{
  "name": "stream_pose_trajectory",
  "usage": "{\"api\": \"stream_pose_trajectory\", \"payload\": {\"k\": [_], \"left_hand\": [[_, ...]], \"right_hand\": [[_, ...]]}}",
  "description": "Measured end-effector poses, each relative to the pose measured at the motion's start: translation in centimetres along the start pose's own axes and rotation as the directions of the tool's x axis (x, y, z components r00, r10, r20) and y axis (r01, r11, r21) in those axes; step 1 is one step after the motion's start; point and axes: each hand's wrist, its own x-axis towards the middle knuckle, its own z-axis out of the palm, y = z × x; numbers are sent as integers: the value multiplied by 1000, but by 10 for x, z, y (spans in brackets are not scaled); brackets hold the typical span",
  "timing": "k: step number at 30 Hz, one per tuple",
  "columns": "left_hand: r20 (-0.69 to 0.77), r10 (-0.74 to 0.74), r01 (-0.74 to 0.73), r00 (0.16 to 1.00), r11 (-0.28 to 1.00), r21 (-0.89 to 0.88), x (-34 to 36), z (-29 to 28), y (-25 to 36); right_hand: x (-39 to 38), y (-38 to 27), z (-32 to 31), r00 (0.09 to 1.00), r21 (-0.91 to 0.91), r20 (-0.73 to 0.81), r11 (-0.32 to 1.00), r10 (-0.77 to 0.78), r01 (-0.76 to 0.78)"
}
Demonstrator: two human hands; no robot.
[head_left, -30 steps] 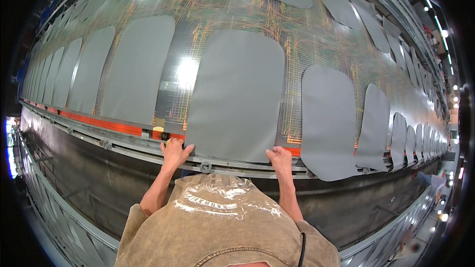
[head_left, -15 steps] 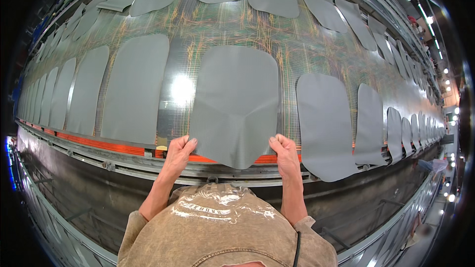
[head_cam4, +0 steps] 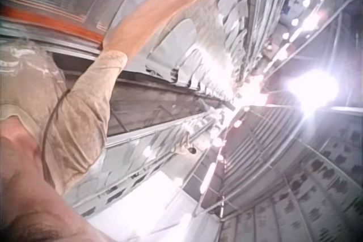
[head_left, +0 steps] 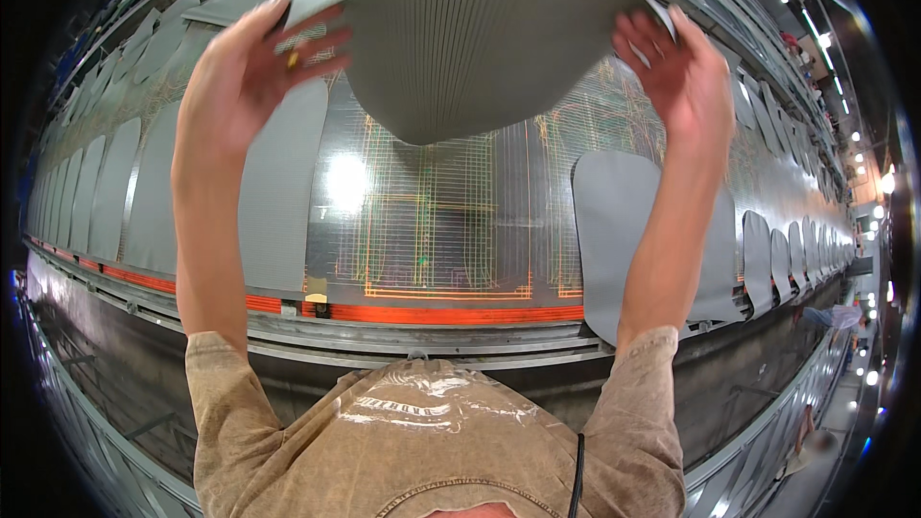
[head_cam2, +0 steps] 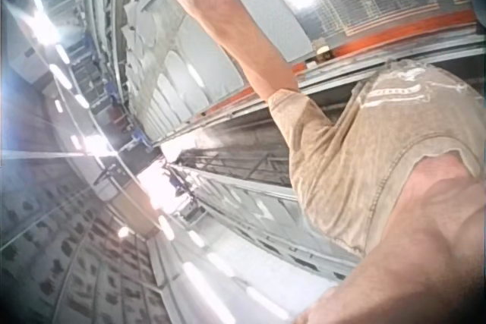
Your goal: The person repeatedly picks up gray textured sheets from a stack and places them onto a large curved surface with a grid pattern. They smooth each sheet into place with both hands before moving to the next one.
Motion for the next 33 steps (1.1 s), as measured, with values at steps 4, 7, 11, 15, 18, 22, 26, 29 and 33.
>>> {"api": "stream_pose_trajectory", "payload": {"k": [4, 7, 11, 15, 18, 22, 26, 29, 33], "left_hand": [[-30, 117, -117, 993, 993, -8, 74, -8, 2], [-28, 227, -227, 973, 974, 14, 83, -7, -14], [4, 174, -174, 985, 984, 22, 43, -27, -62], [-156, -155, 172, 976, 980, 103, -23, -53, -136], [-242, -441, 482, 864, 864, 147, -67, -64, -206], [-421, -602, 709, 678, 687, 159, -127, -94, -271], [-434, -656, 773, 618, 609, 179, -160, -100, -287], [-434, -661, 777, 612, 605, 174, -173, -96, -289], [-431, -650, 767, 626, 612, 192, -182, -96, -291]], "right_hand": [[81, 3, 6, 998, 17, 43, 998, -53, 53], [75, 13, 6, 975, 82, 100, 978, -198, 190], [23, 38, -31, 963, -44, 120, 968, -241, 247], [-48, 105, -86, 997, -127, -39, 989, 65, -70], [-107, 170, -135, 918, -174, -231, 914, 323, -365], [-173, 232, -161, 718, -120, -444, 759, 536, -640], [-207, 262, -177, 674, -156, -516, 716, 528, -680], [-218, 265, -181, 695, -204, -539, 727, 476, -656], [-226, 270, -189, 743, -304, -541, 733, 393, -609]]}}
